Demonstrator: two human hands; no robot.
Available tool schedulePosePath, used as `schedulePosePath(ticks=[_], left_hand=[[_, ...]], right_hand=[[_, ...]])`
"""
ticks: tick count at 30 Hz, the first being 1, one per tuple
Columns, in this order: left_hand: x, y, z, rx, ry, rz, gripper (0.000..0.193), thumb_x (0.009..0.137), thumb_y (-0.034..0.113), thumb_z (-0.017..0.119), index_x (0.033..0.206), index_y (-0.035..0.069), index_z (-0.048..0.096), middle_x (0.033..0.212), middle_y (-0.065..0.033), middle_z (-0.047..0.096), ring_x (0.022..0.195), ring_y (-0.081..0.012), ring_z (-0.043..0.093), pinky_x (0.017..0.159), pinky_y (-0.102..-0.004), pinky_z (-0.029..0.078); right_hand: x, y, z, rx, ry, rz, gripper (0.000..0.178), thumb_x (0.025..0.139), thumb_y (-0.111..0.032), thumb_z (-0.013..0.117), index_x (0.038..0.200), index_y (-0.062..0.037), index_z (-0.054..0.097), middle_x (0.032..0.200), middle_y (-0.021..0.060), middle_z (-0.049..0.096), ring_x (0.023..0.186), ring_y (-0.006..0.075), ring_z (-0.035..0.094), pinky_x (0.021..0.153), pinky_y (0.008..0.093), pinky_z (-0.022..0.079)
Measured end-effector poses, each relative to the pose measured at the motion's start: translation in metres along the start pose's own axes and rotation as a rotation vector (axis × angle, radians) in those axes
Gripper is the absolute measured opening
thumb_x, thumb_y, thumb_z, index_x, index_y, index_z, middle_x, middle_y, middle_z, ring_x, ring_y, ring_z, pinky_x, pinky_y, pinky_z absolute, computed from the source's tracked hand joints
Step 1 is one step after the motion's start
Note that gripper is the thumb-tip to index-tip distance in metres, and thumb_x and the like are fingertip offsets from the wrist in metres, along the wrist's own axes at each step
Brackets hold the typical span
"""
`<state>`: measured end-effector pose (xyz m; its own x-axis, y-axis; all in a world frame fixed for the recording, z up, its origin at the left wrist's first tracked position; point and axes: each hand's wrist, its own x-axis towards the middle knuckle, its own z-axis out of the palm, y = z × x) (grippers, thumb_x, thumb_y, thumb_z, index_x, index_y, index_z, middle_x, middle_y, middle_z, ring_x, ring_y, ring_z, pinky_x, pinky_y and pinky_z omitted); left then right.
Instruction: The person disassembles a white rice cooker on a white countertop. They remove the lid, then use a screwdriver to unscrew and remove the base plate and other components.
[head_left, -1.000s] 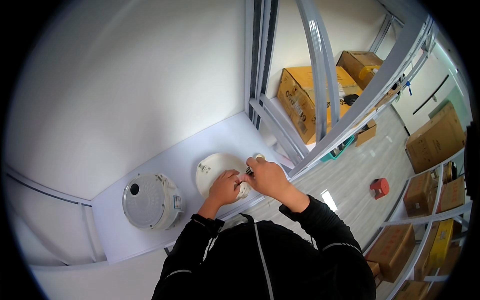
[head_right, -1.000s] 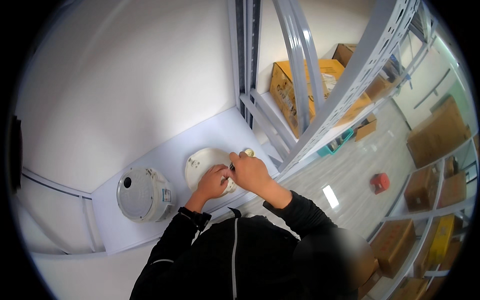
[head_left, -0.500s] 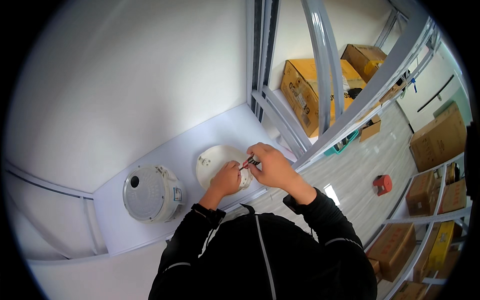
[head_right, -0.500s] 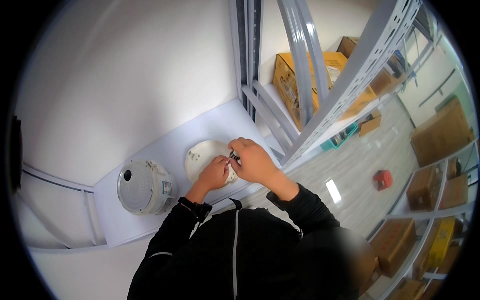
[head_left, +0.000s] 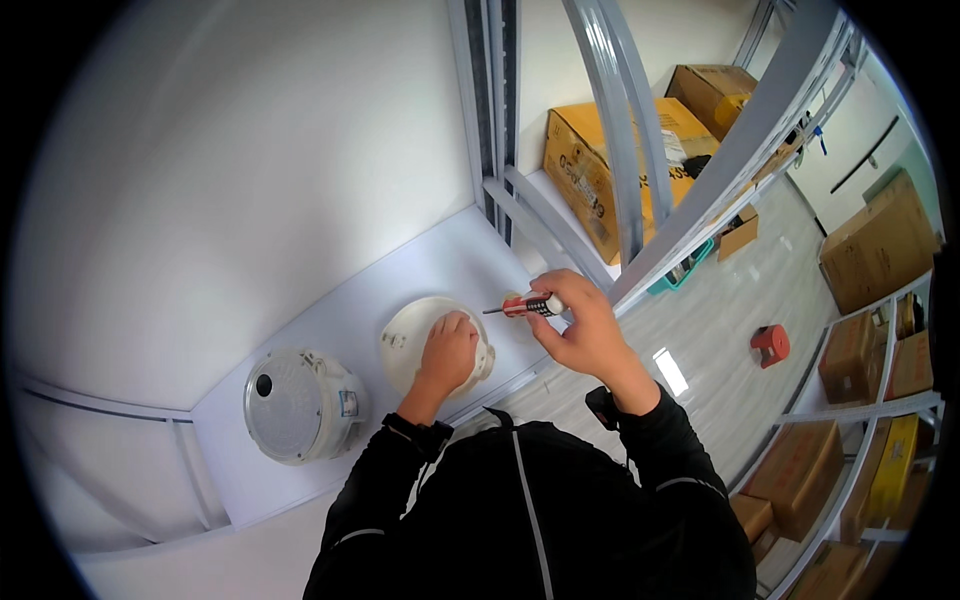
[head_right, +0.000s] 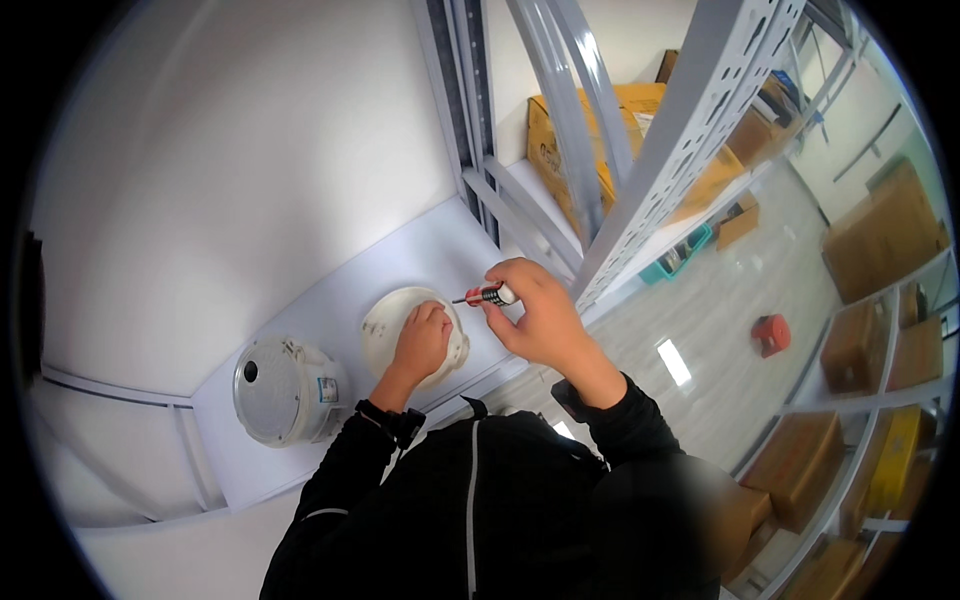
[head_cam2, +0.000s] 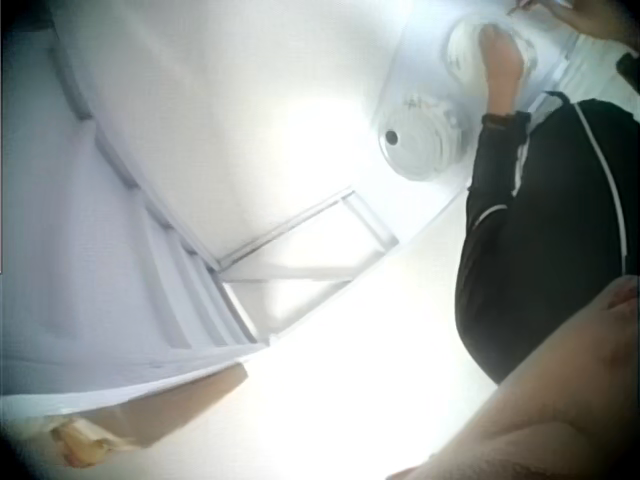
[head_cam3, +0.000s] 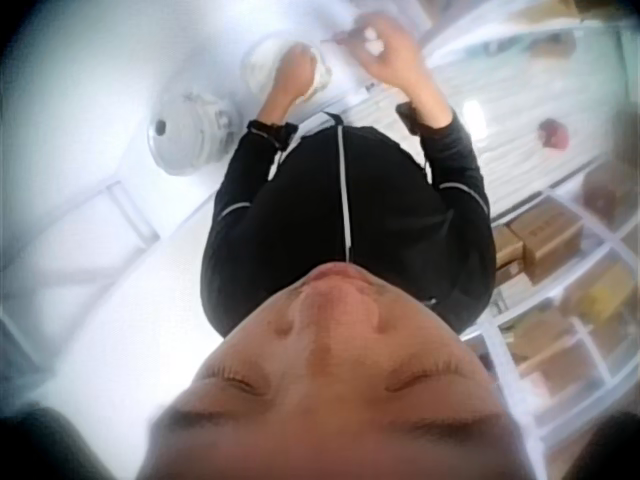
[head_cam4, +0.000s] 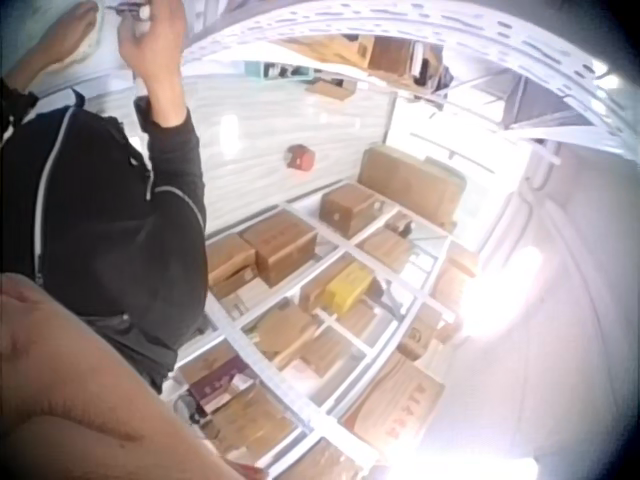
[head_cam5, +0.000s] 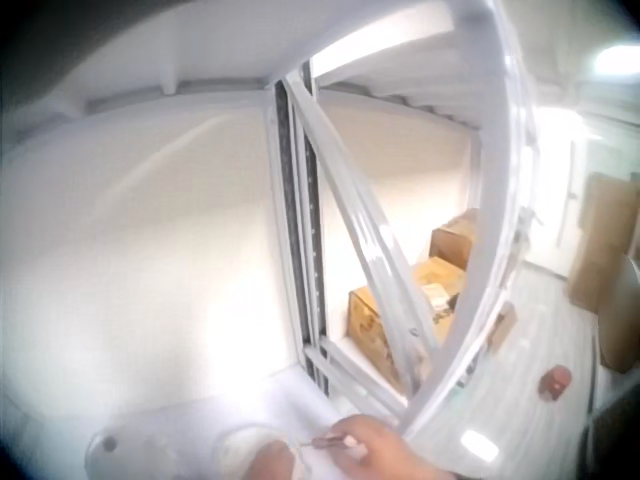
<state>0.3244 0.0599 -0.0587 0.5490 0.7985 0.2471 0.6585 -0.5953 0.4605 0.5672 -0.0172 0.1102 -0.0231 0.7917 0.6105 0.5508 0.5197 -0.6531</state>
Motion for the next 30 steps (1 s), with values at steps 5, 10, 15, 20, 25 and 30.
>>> schedulePosePath(ticks=[5, 10, 15, 20, 25, 30], left_hand=[[0.034, 0.045, 0.003, 0.015, 0.02, 0.107, 0.012, 0.091, 0.015, 0.073, 0.1, 0.008, 0.075, 0.123, -0.0069, 0.066, 0.119, -0.0313, 0.058, 0.101, -0.0468, 0.045], [0.044, 0.048, 0.038, 0.158, -0.062, 0.148, 0.016, 0.091, 0.02, 0.074, 0.103, 0.012, 0.08, 0.125, -0.0022, 0.067, 0.126, -0.0247, 0.053, 0.104, -0.0479, 0.036], [0.05, 0.038, 0.061, 0.213, -0.07, 0.147, 0.017, 0.093, 0.02, 0.071, 0.107, 0.015, 0.079, 0.126, 0.0007, 0.067, 0.128, -0.0233, 0.052, 0.104, -0.0503, 0.032], [0.044, 0.042, 0.046, 0.135, -0.026, 0.12, 0.022, 0.092, 0.015, 0.069, 0.112, 0.013, 0.076, 0.125, -0.0014, 0.067, 0.129, -0.0252, 0.051, 0.105, -0.0518, 0.034], [0.016, 0.039, 0.009, 0.019, 0.207, 0.075, 0.021, 0.086, 0.012, 0.072, 0.107, 0.011, 0.073, 0.123, -0.0069, 0.066, 0.125, -0.0284, 0.055, 0.104, -0.0496, 0.039], [-0.026, 0.019, -0.008, 0.002, -0.019, -0.075, 0.021, 0.085, 0.012, 0.072, 0.106, 0.011, 0.071, 0.118, -0.0083, 0.068, 0.117, -0.0317, 0.061, 0.108, -0.0507, 0.041]], right_hand=[[-0.014, 0.001, -0.017, -0.015, 0.064, -0.006, 0.039, 0.079, -0.002, 0.081, 0.116, -0.003, 0.067, 0.11, 0.015, 0.071, 0.092, 0.0346, 0.068, 0.078, 0.0384, 0.055], [-0.03, -0.001, -0.038, -0.093, 0.046, 0.038, 0.04, 0.08, -0.003, 0.081, 0.117, -0.0032, 0.067, 0.111, 0.0156, 0.071, 0.097, 0.0372, 0.068, 0.083, 0.0413, 0.056], [-0.037, -0.008, -0.047, -0.086, 0.034, 0.072, 0.038, 0.081, -0.004, 0.081, 0.116, -0.0034, 0.067, 0.112, 0.0156, 0.071, 0.099, 0.0378, 0.068, 0.085, 0.0424, 0.057], [-0.036, -0.004, -0.042, -0.075, 0.027, 0.062, 0.037, 0.081, -0.004, 0.081, 0.116, -0.0037, 0.067, 0.11, 0.0154, 0.071, 0.098, 0.0372, 0.069, 0.083, 0.0417, 0.057], [-0.028, -0.001, -0.028, -0.034, -0.023, 0.023, 0.04, 0.082, -0.003, 0.085, 0.119, -0.0036, 0.068, 0.112, 0.0155, 0.072, 0.095, 0.0324, 0.071, 0.08, 0.0382, 0.057], [-0.019, -0.002, -0.002, 0.008, -0.213, 0.02, 0.037, 0.086, -0.014, 0.084, 0.118, -0.0058, 0.068, 0.107, 0.0152, 0.073, 0.092, 0.0393, 0.071, 0.078, 0.0435, 0.058]])
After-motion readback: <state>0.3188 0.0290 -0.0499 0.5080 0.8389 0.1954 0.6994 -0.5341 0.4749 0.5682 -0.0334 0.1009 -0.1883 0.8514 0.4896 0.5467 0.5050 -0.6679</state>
